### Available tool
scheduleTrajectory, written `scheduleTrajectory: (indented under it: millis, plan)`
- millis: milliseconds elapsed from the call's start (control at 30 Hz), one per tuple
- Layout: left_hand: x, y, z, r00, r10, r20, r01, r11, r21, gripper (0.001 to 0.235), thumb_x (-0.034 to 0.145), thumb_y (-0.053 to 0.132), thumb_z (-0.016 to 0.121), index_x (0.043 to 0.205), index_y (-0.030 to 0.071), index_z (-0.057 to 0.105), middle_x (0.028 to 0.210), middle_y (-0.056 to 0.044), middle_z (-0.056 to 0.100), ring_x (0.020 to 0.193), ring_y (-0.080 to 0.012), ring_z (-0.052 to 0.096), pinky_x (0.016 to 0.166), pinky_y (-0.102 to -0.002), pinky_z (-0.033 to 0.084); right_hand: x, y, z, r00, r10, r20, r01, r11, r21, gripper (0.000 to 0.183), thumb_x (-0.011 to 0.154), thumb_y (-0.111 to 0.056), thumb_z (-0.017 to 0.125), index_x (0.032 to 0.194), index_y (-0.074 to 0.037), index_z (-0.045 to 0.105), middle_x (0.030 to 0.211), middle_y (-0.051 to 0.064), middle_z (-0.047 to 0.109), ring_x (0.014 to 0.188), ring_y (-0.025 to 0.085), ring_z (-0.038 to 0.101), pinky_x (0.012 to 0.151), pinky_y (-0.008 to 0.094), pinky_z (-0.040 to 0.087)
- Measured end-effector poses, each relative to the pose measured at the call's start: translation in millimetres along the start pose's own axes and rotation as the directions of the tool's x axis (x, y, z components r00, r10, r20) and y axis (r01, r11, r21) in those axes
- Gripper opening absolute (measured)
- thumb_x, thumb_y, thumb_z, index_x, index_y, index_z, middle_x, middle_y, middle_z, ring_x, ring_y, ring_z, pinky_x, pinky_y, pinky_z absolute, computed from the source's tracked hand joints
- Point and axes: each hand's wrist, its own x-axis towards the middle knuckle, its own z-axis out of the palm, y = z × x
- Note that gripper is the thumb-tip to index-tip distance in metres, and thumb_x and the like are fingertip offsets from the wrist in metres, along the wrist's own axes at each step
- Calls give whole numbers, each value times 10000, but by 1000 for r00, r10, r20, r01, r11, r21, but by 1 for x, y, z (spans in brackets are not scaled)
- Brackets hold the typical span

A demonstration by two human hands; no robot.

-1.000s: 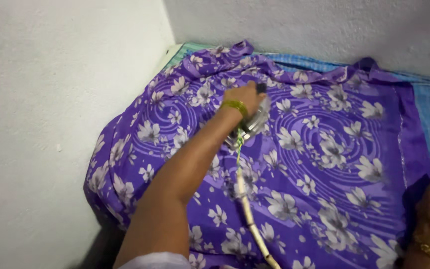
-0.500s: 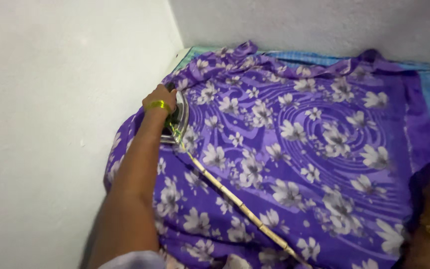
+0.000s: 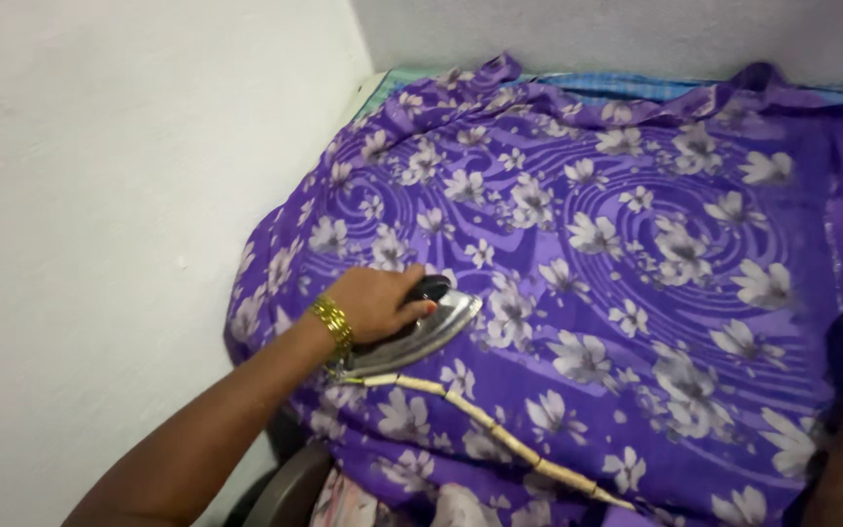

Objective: The person irons a purple floral garment by hand on an ironing board, smoothing the fabric with one hand while moving the iron across different sections and repositioning the cloth.

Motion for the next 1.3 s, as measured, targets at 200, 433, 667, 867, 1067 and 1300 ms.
scheduleTrajectory:
  millis: [200, 433, 667, 867, 1067, 1300]
  plan:
    - [87, 15, -11, 996, 70, -54, -68, 997, 43, 531, 981, 596, 450, 1261, 150, 520, 914, -171, 740, 829, -392, 721, 694, -540, 551, 12, 19, -11, 987, 73, -140, -46, 982, 186, 192, 1004, -65, 550, 1136, -2, 675, 1056, 100, 682, 948, 234, 663, 821, 380, 526]
    - [257, 32, -40, 973, 74, -217, -70, 997, 23, 549, 1000, 589, 463, 1294, 133, 543, 1027, -202, 737, 964, -402, 705, 821, -550, 535, 11, 18, -17, 967, 7, -254, -34, 994, -103, 182, 933, -54, 639, 1064, 4, 752, 987, 130, 716, 902, 235, 653, 834, 382, 526]
    - [360, 83, -54, 957, -74, -281, 35, 989, -141, 598, 1002, 578, 488, 1333, 84, 541, 1170, -218, 709, 1101, -408, 673, 937, -531, 513, 11, -8, -23, 963, 107, -247, -126, 990, -60, 136, 1007, -154, 713, 1076, -47, 761, 955, 127, 697, 827, 262, 635, 757, 401, 502]
    - [395, 171, -39, 960, 98, -264, -147, 974, -174, 663, 979, 591, 510, 1360, 49, 508, 1235, -256, 664, 1161, -421, 641, 966, -525, 506, 12, -19, -20, 942, 135, -306, -163, 984, -66, 178, 993, -217, 739, 1086, -66, 756, 930, 123, 709, 808, 268, 656, 749, 409, 519]
    - [395, 287, -28, 940, 226, -257, -279, 941, -191, 637, 983, 581, 502, 1347, 60, 534, 1203, -237, 699, 1150, -422, 661, 980, -527, 510, 12, -31, -21, 919, 213, -332, -208, 977, 52, 177, 966, -207, 724, 1071, -67, 746, 886, 92, 708, 772, 219, 652, 724, 381, 524]
    - [358, 360, -16, 928, 306, -212, -346, 919, -191, 616, 965, 599, 519, 1293, 81, 572, 1164, -223, 716, 1114, -406, 685, 968, -512, 521, 21, -27, -18, 851, 385, -357, -233, 886, 400, 149, 977, -150, 671, 1051, -26, 710, 829, 19, 673, 698, 102, 608, 634, 282, 509]
